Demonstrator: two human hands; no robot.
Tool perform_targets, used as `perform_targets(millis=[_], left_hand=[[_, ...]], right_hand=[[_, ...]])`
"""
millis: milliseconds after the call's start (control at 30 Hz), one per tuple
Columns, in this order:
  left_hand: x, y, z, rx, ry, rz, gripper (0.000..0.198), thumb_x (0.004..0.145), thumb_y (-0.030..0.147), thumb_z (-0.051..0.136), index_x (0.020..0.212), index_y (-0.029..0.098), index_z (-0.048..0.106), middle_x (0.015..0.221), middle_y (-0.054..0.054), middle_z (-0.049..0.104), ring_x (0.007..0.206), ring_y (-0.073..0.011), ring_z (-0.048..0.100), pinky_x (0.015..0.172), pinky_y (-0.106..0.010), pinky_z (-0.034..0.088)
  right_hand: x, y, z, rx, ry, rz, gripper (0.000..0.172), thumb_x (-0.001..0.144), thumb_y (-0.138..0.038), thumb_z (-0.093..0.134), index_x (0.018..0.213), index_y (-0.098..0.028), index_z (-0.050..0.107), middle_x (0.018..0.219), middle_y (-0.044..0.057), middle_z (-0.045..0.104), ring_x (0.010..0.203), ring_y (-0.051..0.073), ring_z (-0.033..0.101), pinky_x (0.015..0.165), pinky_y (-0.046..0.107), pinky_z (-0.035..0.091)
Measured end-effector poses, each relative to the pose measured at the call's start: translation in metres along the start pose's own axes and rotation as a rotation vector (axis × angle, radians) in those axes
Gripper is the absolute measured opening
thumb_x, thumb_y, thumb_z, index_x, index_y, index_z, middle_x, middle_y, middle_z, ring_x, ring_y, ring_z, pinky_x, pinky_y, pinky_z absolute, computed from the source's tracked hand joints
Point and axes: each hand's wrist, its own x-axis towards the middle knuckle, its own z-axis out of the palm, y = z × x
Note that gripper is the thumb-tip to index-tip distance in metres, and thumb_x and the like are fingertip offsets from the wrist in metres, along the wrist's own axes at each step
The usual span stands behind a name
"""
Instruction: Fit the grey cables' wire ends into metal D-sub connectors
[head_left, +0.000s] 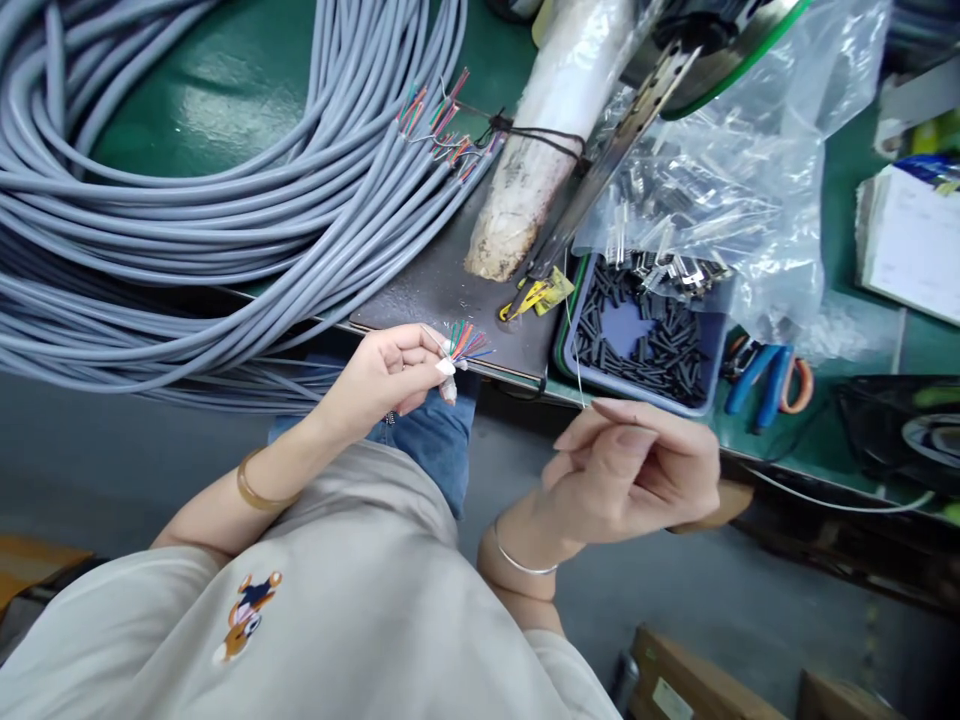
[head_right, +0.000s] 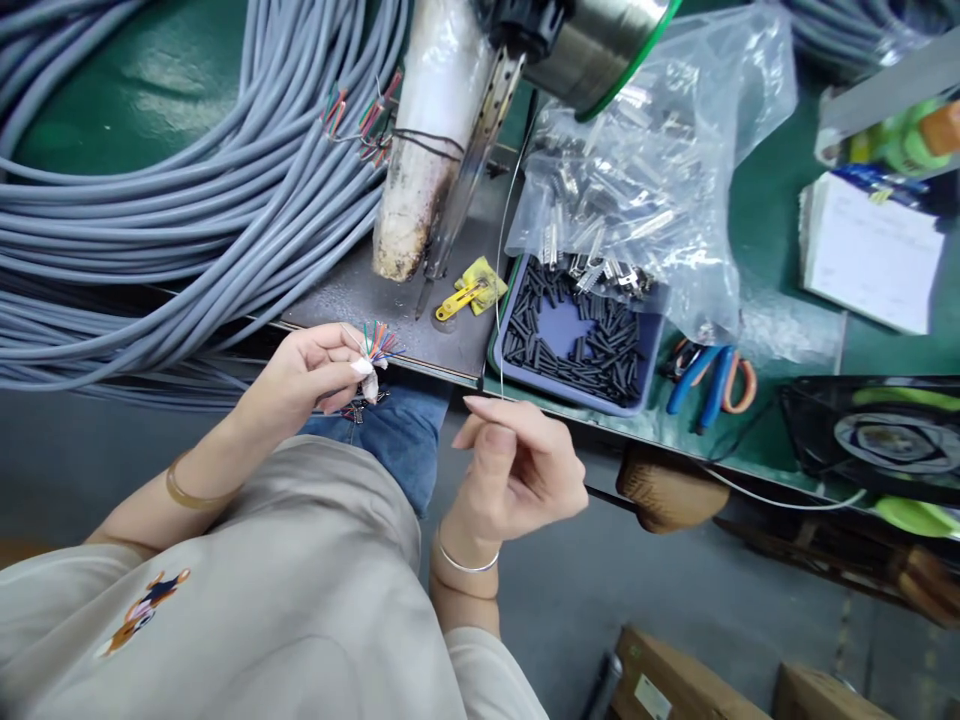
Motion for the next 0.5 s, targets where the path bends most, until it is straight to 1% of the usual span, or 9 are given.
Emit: perform_targets(millis=[67,133,200,267,333,400,467,500], left_hand=[[0.0,0.001,0.002,0.009,-0.011,0.002,0.022,0.074,0.025,0.079,0.082,0.014,0.061,0.061,-0.001,0.07,0.037,-0.0015,0.039,0.041,-0.018,0.027],[0.0,0.002,0.003,0.015,-0.018,0.009,0.022,0.074,0.025,0.079,0.082,0.014,0.061,0.059,0.0,0.069,0.038,-0.0017,0.039,0.042,-0.017,0.028],[0.001,0.003,0.004,0.03,-0.015,0.007,0.023,0.073,0.025,0.08,0.08,0.014,0.061,0.058,0.001,0.068,0.038,-0.0015,0.039,0.041,-0.016,0.028],[0.001,0.003,0.006,0.039,-0.013,0.006,0.024,0.072,0.025,0.081,0.08,0.014,0.061,0.059,0.001,0.068,0.038,-0.0016,0.039,0.04,-0.016,0.028],[0.001,0.003,0.006,0.04,-0.018,0.009,0.025,0.071,0.024,0.083,0.082,0.014,0.063,0.061,0.001,0.069,0.039,-0.0019,0.041,0.039,-0.015,0.029],[0.0,0.002,0.007,0.044,-0.025,0.018,0.025,0.07,0.022,0.084,0.083,0.014,0.064,0.062,0.001,0.069,0.04,-0.0022,0.042,0.039,-0.015,0.03],[0.0,0.002,0.007,0.062,-0.023,0.025,0.024,0.071,0.022,0.083,0.084,0.014,0.064,0.063,0.001,0.07,0.041,-0.003,0.044,0.039,-0.015,0.031],[0.0,0.002,0.007,0.071,-0.019,0.03,0.024,0.072,0.023,0.083,0.084,0.014,0.064,0.063,0.0,0.07,0.042,-0.0034,0.046,0.04,-0.015,0.032]], right_hand=[[0.0,-0.001,-0.005,-0.018,-0.012,-0.061,0.018,0.099,-0.037,0.064,0.095,-0.025,0.077,0.054,-0.005,0.054,0.037,0.009,0.044,0.038,0.025,0.027],[-0.001,0.001,-0.011,-0.081,-0.032,-0.116,0.018,0.1,-0.035,0.063,0.1,-0.026,0.079,0.055,-0.006,0.055,0.037,0.009,0.043,0.04,0.026,0.029],[-0.003,0.003,-0.014,-0.164,-0.139,-0.11,0.015,0.099,-0.031,0.065,0.101,-0.027,0.079,0.058,-0.005,0.058,0.042,0.008,0.045,0.043,0.025,0.032],[-0.004,0.005,-0.013,-0.216,-0.298,-0.013,0.012,0.097,-0.027,0.068,0.101,-0.026,0.079,0.064,-0.004,0.061,0.048,0.008,0.046,0.045,0.025,0.032],[-0.005,0.008,-0.009,-0.212,-0.401,0.109,0.013,0.096,-0.028,0.069,0.103,-0.025,0.078,0.069,-0.004,0.061,0.049,0.007,0.04,0.046,0.024,0.031],[-0.005,0.009,-0.003,-0.184,-0.446,0.216,0.015,0.097,-0.03,0.067,0.105,-0.023,0.078,0.075,-0.003,0.062,0.048,0.006,0.033,0.046,0.024,0.03],[-0.003,0.011,-0.001,-0.166,-0.44,0.252,0.016,0.097,-0.032,0.066,0.104,-0.023,0.078,0.077,-0.002,0.062,0.048,0.005,0.03,0.047,0.025,0.03],[0.0,0.012,-0.002,-0.17,-0.439,0.255,0.017,0.097,-0.033,0.066,0.103,-0.023,0.078,0.077,-0.002,0.062,0.049,0.006,0.032,0.048,0.025,0.031]])
